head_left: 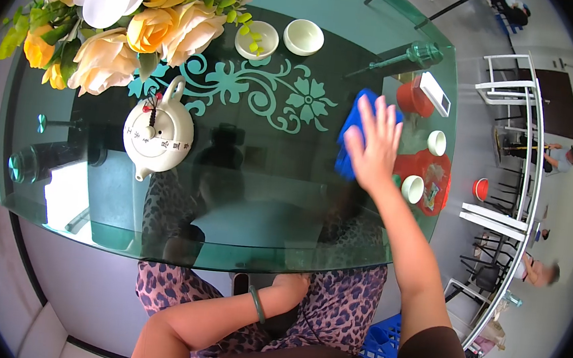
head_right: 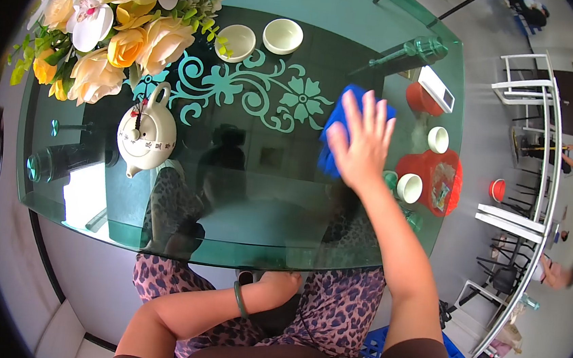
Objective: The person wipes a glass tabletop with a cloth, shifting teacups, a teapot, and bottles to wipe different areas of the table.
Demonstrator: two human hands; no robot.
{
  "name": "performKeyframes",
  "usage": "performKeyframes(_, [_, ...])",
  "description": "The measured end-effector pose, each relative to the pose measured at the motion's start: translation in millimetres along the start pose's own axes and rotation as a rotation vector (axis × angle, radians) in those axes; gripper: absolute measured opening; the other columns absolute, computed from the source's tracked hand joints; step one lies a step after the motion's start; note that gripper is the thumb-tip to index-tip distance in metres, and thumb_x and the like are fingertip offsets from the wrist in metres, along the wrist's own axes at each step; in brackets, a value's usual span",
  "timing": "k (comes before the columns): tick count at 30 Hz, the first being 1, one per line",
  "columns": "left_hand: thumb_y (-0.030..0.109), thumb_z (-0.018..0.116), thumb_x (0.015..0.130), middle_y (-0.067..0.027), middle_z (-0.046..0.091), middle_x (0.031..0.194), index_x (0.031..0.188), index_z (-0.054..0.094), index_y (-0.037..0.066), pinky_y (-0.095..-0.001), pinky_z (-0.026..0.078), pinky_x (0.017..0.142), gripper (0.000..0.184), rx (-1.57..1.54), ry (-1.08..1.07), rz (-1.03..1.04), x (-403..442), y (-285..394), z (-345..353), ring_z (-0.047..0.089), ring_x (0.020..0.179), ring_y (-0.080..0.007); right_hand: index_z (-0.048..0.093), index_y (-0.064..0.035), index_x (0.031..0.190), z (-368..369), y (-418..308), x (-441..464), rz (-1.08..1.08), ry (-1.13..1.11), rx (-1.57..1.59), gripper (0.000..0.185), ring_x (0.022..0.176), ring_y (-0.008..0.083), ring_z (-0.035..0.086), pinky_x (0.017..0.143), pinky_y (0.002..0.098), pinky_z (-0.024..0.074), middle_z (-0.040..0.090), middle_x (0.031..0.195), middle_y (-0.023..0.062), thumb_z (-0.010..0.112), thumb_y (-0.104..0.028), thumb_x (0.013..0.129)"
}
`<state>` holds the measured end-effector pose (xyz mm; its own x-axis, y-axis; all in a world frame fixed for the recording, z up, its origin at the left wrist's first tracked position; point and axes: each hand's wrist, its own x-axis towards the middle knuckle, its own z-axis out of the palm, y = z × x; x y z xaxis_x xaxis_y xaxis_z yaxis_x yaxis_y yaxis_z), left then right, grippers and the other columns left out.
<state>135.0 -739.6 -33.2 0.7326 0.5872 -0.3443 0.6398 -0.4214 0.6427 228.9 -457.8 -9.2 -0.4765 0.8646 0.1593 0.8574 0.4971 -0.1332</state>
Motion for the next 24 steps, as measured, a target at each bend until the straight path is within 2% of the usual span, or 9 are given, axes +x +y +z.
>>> performKeyframes(1, [0.01, 0.054, 0.084, -0.0195, 0.062, 0.115, 0.108, 0.062, -0.004, -0.0358, 0.053, 0.081, 0.028, 0.04, -0.013, -0.006, 1.7, 0.3, 5.4, 0.066, 0.095, -0.0285, 0.036, -0.0206, 0.147, -9.8, -17.9, -13.1, -0.085, -0.048, 0.048, 0.07, 0.142, 0.0424, 0.02, 0.114, 0.058, 0.0099, 0.027, 0.153, 0.0181, 0.052, -0.054, 0.087])
performKeyframes(5, [0.01, 0.053, 0.085, -0.0194, 0.061, 0.117, 0.111, 0.061, -0.004, -0.0381, 0.05, 0.086, 0.031, 0.086, -0.079, -0.032, 8.1, 4.5, 20.6, 0.064, 0.1, -0.029, 0.037, -0.02, 0.147, -13.1, -1.2, 4.6, -0.215, -0.11, 0.063, 0.072, 0.142, 0.0413, 0.021, 0.114, 0.058, 0.0105, 0.028, 0.153, 0.0166, 0.053, -0.055, 0.086])
performKeyframes(9, [0.011, 0.053, 0.085, -0.0188, 0.062, 0.116, 0.112, 0.061, -0.004, -0.0381, 0.05, 0.087, 0.032, 0.149, -0.126, -0.021, 5.7, 5.5, 9.9, 0.064, 0.101, -0.0287, 0.037, -0.0241, 0.146, 18.7, 49.5, 89.3, 0.033, 0.113, 0.028, 0.061, 0.142, 0.0378, 0.024, 0.115, 0.0542, 0.0122, 0.03, 0.153, 0.0146, 0.045, -0.054, 0.093])
performKeyframes(11, [0.011, 0.053, 0.085, -0.0182, 0.063, 0.114, 0.111, 0.061, -0.004, -0.0373, 0.051, 0.086, 0.031, 0.064, -0.13, -0.05, 4.1, 4.6, 1.1, 0.065, 0.1, -0.0282, 0.033, -0.0271, 0.148, 30.6, 62.9, 136.0, 0.247, 0.106, -0.016, 0.066, 0.143, 0.0367, 0.022, 0.115, 0.0545, 0.0106, 0.028, 0.154, 0.0127, 0.041, -0.06, 0.092])
performKeyframes(13, [0.011, 0.053, 0.085, -0.0174, 0.064, 0.113, 0.11, 0.061, -0.003, -0.0363, 0.052, 0.084, 0.03, 0.023, -0.087, -0.051, 6.3, 8.5, 5.7, 0.065, 0.098, -0.0276, 0.031, -0.0274, 0.149, 34.8, 49.0, 168.3, 0.471, 0.087, -0.08, 0.067, 0.144, 0.0365, 0.02, 0.115, 0.0559, 0.0091, 0.026, 0.156, 0.0108, 0.04, -0.06, 0.091])
performKeyframes(15, [0.011, 0.053, 0.084, -0.0165, 0.064, 0.112, 0.109, 0.061, -0.003, -0.0352, 0.053, 0.081, 0.029, 0.044, -0.002, -0.043, 8.0, 5.1, 21.2, 0.066, 0.097, -0.0269, 0.032, -0.0264, 0.148, 37.6, 33.5, 171.9, 0.432, 0.1, -0.056, 0.066, 0.144, 0.0372, 0.019, 0.115, 0.0569, 0.0083, 0.026, 0.156, 0.0107, 0.041, -0.059, 0.091])
performKeyframes(19, [0.011, 0.053, 0.085, -0.0161, 0.063, 0.114, 0.108, 0.062, -0.002, -0.0345, 0.054, 0.079, 0.028, 0.043, -0.051, -0.054, 5.3, 5.4, 6.5, 0.067, 0.095, -0.0264, 0.04, -0.0228, 0.145, 23.3, -10.1, 101.7, -0.179, 0.107, 0.04, 0.059, 0.139, 0.0411, 0.026, 0.113, 0.0581, 0.0144, 0.033, 0.151, 0.0138, 0.048, -0.048, 0.092])
performKeyframes(21, [0.011, 0.053, 0.085, -0.0158, 0.064, 0.113, 0.109, 0.062, -0.002, -0.0342, 0.054, 0.079, 0.028, -0.024, -0.064, -0.071, 4.1, 4.9, 1.1, 0.067, 0.095, -0.026, 0.04, -0.0218, 0.145, 0.0, -39.6, 45.1, -0.346, -0.035, 0.054, 0.06, 0.14, 0.0414, 0.024, 0.113, 0.0597, 0.0134, 0.031, 0.152, 0.0131, 0.051, -0.043, 0.09])
performKeyframes(24, [0.011, 0.053, 0.085, -0.0157, 0.064, 0.111, 0.109, 0.062, -0.002, -0.0332, 0.054, 0.078, 0.028, 0.098, 0.107, -0.048, 4.7, 3.3, 22.6, 0.067, 0.094, -0.0251, 0.044, -0.0247, 0.143, -22.0, -59.5, -25.1, -0.478, -0.267, 0.145, 0.067, 0.14, 0.0395, 0.025, 0.113, 0.0607, 0.0127, 0.034, 0.151, 0.0111, 0.059, -0.043, 0.08])
